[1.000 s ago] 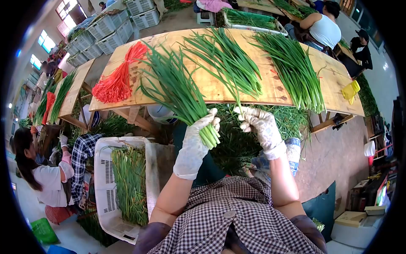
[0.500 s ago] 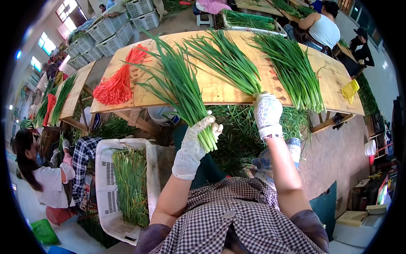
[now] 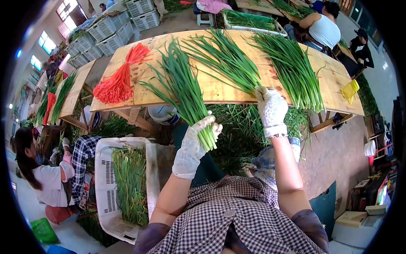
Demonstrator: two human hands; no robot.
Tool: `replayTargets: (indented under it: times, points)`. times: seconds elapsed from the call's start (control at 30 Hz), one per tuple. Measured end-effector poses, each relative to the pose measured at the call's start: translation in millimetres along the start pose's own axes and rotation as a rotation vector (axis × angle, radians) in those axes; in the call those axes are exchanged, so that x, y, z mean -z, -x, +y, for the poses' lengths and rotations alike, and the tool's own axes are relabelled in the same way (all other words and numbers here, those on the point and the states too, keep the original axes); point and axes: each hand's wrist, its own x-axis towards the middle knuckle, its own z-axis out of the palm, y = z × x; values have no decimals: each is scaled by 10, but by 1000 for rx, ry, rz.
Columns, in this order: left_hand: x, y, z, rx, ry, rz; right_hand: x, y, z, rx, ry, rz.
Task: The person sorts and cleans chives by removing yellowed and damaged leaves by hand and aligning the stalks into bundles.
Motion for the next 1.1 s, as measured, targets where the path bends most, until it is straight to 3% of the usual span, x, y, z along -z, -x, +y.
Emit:
replayTargets:
  times: [0.1,0.23,0.33,0.57,0.63,0.7,0.73,0.83,0.9,1.1]
  points:
    - [-1,-1,-8,-22,28,-38,12,-102,14,87,69,-110]
    - [19,-14,-15,-11,39,-36,-141,-147,-40,26,304,-206]
    - [41,-7,5,-21,32,-15,-44,-64,-110,-55,72,-58]
    - [54,-16,-15,-35,9,36,-152,-103,28,51,184,-259]
    - [85,-28,-23,-27,15,32,-50,-111,-52,53,140,-215]
    - [88,-31,-14,-23,20,35,103,-39,-198,-53,-173,-69]
    - [75,-24,-16,-23,-42,56,251,-6,-321,-259,-265,-267]
    - [82,-60,-22,46,-124,29,354,354,-432,-598,-1380,-604]
    - [-69,-22,-51,5,-345,203,423,519,-495,-690,-1516,-786]
    - [11,-95,-173,-4,-375,333,360,761,-477,-704,-1555,-1026]
